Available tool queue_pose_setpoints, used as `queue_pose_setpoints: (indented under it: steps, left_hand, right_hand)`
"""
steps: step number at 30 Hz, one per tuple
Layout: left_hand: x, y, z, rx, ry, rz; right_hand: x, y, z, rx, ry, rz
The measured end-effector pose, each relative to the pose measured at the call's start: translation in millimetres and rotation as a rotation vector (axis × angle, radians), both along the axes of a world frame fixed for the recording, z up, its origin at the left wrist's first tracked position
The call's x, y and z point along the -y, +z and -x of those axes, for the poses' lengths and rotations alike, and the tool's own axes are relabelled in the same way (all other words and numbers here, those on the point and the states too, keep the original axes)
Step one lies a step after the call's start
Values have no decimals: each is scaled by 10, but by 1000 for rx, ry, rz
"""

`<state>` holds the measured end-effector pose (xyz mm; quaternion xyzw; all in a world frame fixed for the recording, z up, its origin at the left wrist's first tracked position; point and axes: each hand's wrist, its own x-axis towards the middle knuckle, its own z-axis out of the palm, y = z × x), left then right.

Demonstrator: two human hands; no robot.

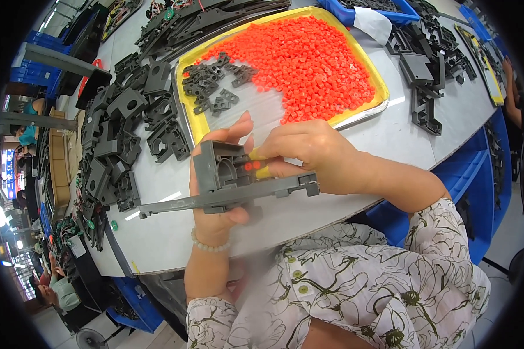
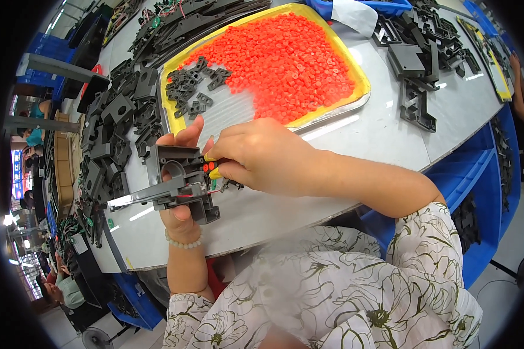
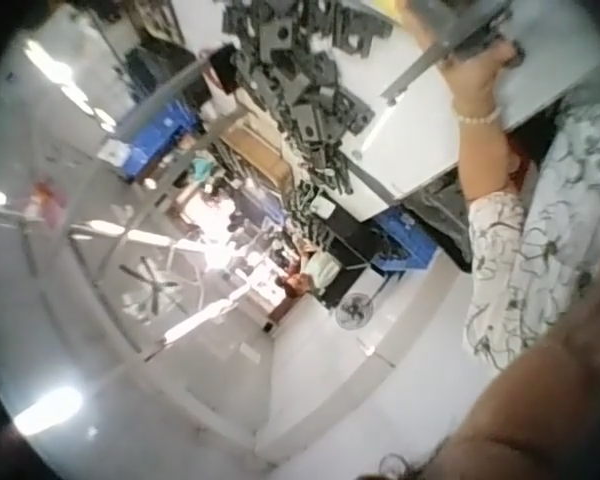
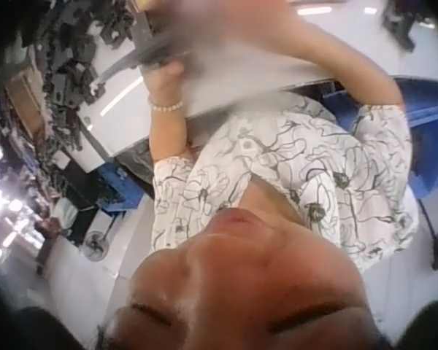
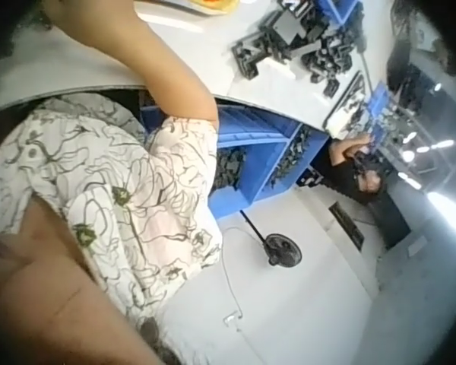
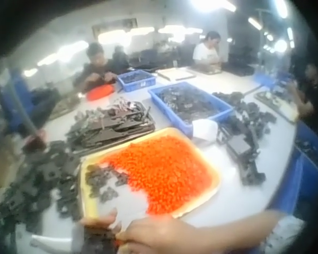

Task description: The person assembles electronic components and an internal fan into plastic housings by connecting internal wiring and securing the components with screws using a manual screwdriver.

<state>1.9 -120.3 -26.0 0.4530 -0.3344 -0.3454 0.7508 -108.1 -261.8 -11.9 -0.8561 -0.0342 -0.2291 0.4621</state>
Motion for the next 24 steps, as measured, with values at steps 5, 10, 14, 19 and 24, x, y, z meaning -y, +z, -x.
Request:
queue_pose_setpoints:
  steps: [5,10,14,19,24]
  left_hand:
    - [-11,-51,-8,107,0,20]
    - [-18,18,50,-30,46,53]
    - [-38,-7,7,-29,16,69]
    - [-54,69,16,-52,36,66]
    - [-18,81,-6,-106,62,49]
  right_hand:
    - [-44,-144,-36,60,-19,-80]
    - [-101,-254,-84,183,-77,-81]
    - [-112,-266,-112,219,-47,-128]
    - [-73,-221,-107,154,50,-220]
    - [-37,-238,-129,53,133,-342]
